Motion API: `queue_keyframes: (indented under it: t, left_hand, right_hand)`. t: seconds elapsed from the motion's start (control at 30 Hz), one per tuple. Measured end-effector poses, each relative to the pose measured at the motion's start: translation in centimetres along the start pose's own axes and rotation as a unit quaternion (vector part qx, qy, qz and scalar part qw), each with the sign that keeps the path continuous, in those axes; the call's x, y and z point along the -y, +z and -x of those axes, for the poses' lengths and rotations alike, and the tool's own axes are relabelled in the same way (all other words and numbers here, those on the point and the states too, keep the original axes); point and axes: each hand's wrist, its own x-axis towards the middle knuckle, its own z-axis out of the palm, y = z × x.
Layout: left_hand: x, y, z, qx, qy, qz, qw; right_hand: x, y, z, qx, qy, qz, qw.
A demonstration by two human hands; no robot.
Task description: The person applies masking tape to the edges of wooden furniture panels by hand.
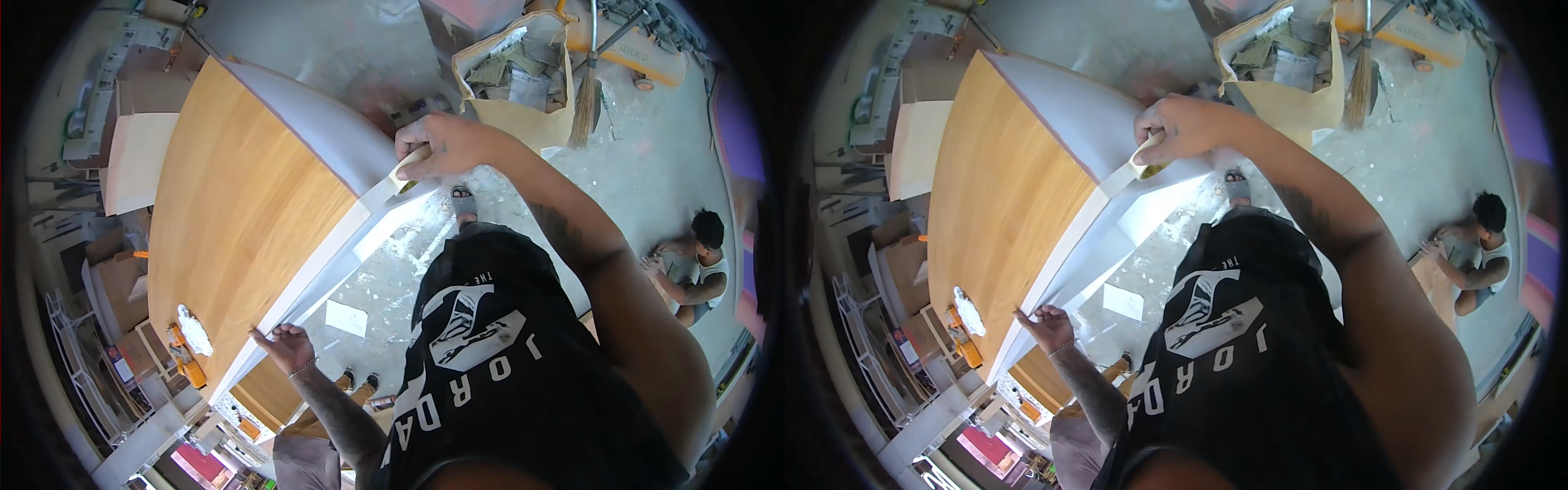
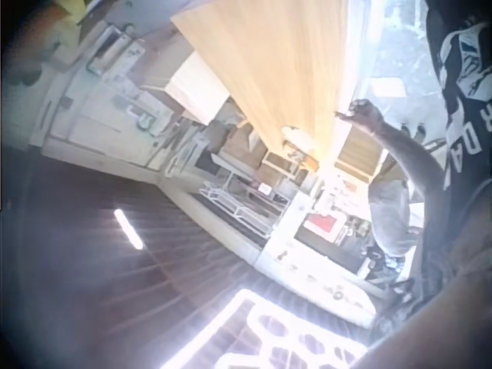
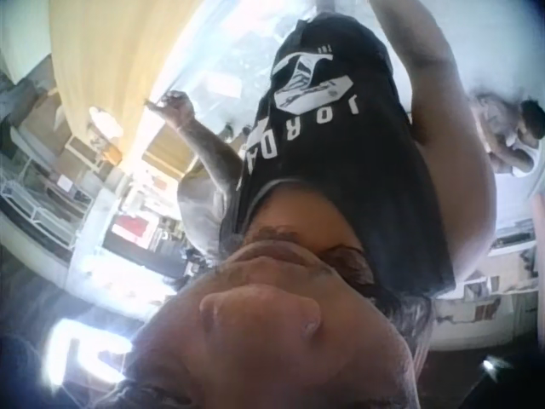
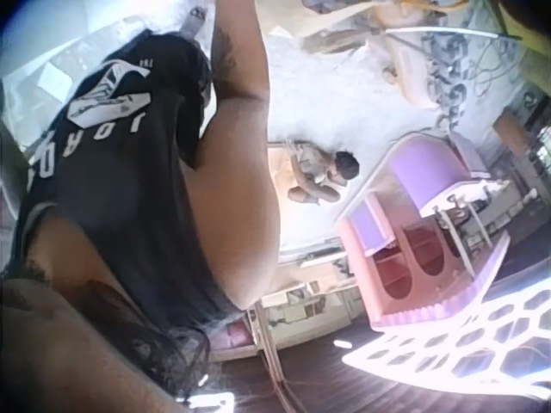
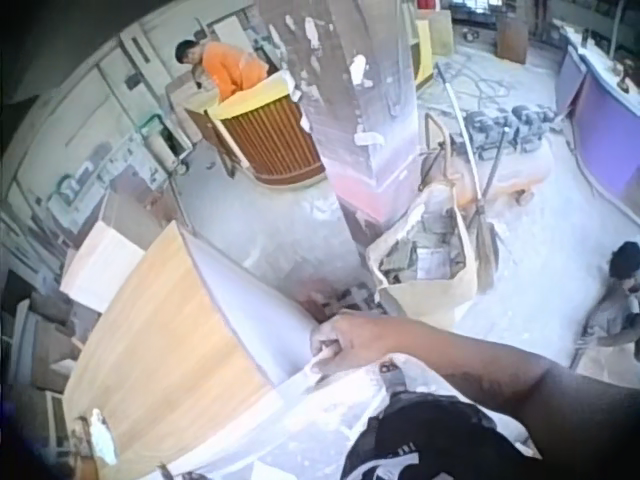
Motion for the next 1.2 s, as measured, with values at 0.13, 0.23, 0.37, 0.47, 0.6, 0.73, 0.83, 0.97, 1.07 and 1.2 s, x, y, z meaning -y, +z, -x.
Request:
queue_keyframes:
  t: [0.13,0.23,0.37,0.47,0.6,0.73,0.83,0.97,1.07,1.2]
  left_hand:
    - [1.7,1.5,0.6,-0.016,0.065,0.079,0.995]
    - [5.7,4.0,3.8,-0.126,0.172,-0.023,0.977]
    - [10.4,5.7,6.8,-0.124,0.368,-0.143,0.91]
    - [11.1,7.8,10.2,0.019,0.505,-0.322,0.8]
    - [8.9,11.6,12.9,0.066,0.669,-0.48,0.564]
    - [12.1,15.6,13.1,0.177,0.596,-0.583,0.523]
    - [14.3,17.0,13.2,0.158,0.577,-0.636,0.488]
    - [14.2,16.4,12.0,0.116,0.594,-0.63,0.487]
    - [12.9,14.8,11.8,0.105,0.591,-0.609,0.518]
    - [10.7,11.1,9.1,0.049,0.608,-0.642,0.465]
  right_hand:
    - [0.7,1.1,-0.2,-0.013,-0.029,0.052,0.998]
    - [0.9,1.0,-0.4,0.024,-0.009,0.064,0.998]
    - [2.5,0.4,-1.2,0.057,-0.058,0.144,0.986]
    - [1.9,0.1,-1.9,0.066,-0.122,0.195,0.971]
    - [3.0,0.2,-2.8,0.059,-0.206,0.177,0.961]
    - [1.4,0.7,-3.3,0.126,-0.168,0.092,0.973]
    - [1.9,2.0,-3.5,0.144,-0.173,0.029,0.974]
    - [2.2,1.5,-4.2,0.182,-0.149,0.013,0.972]
    - [2.5,1.5,-4.9,0.204,-0.094,0.009,0.974]
    - [1.1,1.6,-6.4,0.258,-0.038,0.032,0.965]
